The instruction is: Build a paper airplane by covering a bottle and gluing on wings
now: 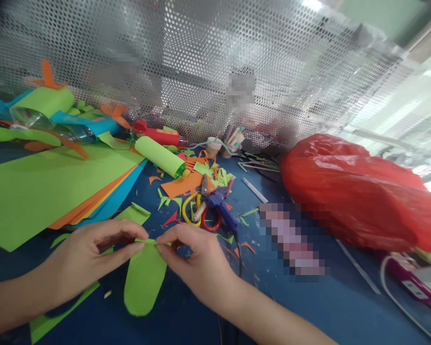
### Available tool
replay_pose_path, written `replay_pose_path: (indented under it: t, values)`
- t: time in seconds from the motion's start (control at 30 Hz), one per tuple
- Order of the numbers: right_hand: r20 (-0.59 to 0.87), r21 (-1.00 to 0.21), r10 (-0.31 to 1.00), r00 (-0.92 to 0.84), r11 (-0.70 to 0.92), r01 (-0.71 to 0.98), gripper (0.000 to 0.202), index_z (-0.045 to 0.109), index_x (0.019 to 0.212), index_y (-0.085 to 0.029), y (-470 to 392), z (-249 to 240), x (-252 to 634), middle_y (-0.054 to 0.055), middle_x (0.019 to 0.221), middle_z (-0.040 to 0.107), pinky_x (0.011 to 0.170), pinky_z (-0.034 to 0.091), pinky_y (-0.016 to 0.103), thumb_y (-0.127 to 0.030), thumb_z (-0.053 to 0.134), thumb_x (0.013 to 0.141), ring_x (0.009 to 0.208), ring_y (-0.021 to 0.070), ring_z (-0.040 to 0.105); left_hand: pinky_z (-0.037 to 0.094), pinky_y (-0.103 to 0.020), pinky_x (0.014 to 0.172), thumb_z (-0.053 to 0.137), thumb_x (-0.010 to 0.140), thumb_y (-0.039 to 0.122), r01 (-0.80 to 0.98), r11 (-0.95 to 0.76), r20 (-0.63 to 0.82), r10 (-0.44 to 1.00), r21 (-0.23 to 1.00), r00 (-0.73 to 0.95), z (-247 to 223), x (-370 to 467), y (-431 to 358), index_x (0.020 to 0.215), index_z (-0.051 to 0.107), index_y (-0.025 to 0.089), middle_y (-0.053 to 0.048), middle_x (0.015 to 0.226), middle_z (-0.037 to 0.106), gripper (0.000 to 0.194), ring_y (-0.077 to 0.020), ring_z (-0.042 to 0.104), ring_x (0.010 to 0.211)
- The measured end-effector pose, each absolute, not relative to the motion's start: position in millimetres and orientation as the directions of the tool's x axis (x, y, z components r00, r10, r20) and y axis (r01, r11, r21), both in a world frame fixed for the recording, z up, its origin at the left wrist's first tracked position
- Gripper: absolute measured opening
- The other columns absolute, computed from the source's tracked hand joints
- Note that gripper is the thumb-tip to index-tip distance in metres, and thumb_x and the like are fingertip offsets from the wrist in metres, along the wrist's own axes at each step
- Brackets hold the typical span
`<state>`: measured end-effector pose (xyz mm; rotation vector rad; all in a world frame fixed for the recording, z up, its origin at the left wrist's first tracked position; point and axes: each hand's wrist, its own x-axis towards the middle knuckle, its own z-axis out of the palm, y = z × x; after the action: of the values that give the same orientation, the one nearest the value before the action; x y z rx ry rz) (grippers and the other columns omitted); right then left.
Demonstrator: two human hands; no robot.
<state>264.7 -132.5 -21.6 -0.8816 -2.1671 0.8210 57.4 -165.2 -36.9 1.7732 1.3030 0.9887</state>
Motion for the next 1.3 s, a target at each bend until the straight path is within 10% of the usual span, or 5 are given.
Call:
replay_pose_path:
  t: [0.37,0.73,1.3]
  values:
    - [0.268,-0.741,0.769,-0.580,0.549,0.387,0.009,0.064,0.079,-0.020,-128,-24,263,-0.001,0.076,0.069,0.066,0.049,0.021,-0.014,0.059,0.085,0.070,0.0119,0.065,0.051,-0.018,0.069,0.061,0.083,0.028,0.571,-0.330,0.224,0.942,0.752,0.250,-28,52,-159,0.089,0.068,0.027,0.005,0.085,0.073,0.009,-0.0129,0.066,0.075]
    - [0.247,-0.540,0.744,-0.620,0.637,0.550,0.013,0.062,0.082,-0.020,-121,-32,259,0.003,0.084,0.065,0.072,0.049,0.027,-0.008,0.057,0.084,0.080,0.0161,0.061,0.048,-0.038,0.085,0.053,0.087,0.024,0.797,-0.547,0.319,0.826,0.254,0.466,-33,15,-94,0.090,0.074,0.022,-0.005,0.092,0.072,0.020,-0.0240,0.061,0.093]
    - [0.304,-0.770,0.783,-0.543,0.537,0.344,0.008,0.059,0.092,-0.021,-127,-27,260,-0.001,0.081,0.065,0.068,0.051,0.021,-0.017,0.061,0.084,0.073,0.0115,0.063,0.045,-0.028,0.078,0.052,0.090,0.016,0.589,-0.625,0.360,0.779,0.512,0.513,-17,47,-144,0.090,0.060,0.021,-0.001,0.087,0.066,0.010,-0.0173,0.058,0.087]
